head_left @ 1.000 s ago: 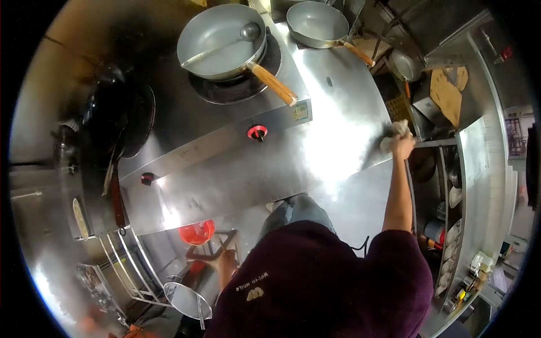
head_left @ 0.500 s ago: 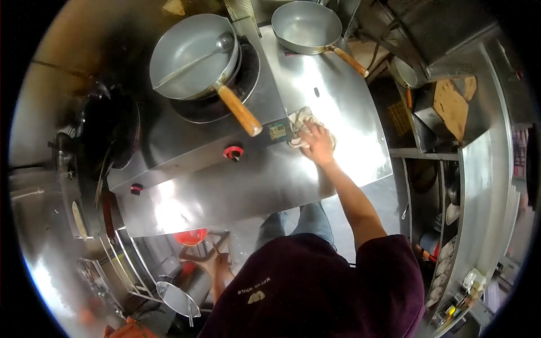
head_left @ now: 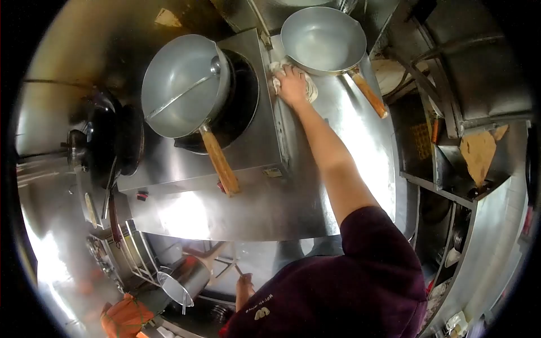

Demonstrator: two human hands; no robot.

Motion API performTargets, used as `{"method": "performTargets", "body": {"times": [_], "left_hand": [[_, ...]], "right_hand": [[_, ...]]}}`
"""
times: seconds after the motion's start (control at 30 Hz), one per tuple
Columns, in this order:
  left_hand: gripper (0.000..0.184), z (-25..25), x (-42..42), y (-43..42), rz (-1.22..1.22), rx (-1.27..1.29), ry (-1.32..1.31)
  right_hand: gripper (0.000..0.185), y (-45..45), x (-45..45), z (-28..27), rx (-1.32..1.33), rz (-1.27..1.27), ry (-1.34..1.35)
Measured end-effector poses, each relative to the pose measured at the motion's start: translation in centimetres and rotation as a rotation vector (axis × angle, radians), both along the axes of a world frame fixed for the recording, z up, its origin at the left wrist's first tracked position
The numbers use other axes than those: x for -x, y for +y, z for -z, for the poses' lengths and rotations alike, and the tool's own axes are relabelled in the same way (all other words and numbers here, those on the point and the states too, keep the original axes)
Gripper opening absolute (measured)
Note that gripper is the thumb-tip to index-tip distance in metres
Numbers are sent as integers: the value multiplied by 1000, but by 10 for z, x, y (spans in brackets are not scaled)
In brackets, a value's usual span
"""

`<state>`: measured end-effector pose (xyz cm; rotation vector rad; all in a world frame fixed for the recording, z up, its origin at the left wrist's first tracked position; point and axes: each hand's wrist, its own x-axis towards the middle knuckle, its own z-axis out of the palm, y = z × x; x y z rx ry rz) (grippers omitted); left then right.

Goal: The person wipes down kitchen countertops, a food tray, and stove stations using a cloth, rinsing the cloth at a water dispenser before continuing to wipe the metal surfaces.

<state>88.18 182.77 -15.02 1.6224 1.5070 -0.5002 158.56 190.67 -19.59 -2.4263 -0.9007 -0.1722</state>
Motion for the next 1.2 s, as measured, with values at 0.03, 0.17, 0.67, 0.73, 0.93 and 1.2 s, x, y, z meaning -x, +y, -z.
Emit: {"method": "performTargets", "body": {"times": [0.03, 0.17, 0.67, 0.73, 0.93, 1.2], "left_hand": [[29, -25, -28, -7, -1, 21, 48], [26, 18, 20, -12, 425, -71, -187], [35, -37, -103, 26, 97, 75, 31], [33, -26, -81, 24, 214, 16, -106], [27, -20, -73, 31, 201, 106, -185], [30, 3, -37, 88, 285, 154, -230]], "right_hand": [[42, -3, -2, -1, 1, -25, 4], [41, -52, 14, 0, 33, -196, -32], [42, -254, -43, -12, 204, 390, -72], [42, -273, -11, -13, 187, 325, -140], [43, -345, 128, -32, 180, 339, -175], [51, -393, 313, -13, 235, 631, -84]]}}
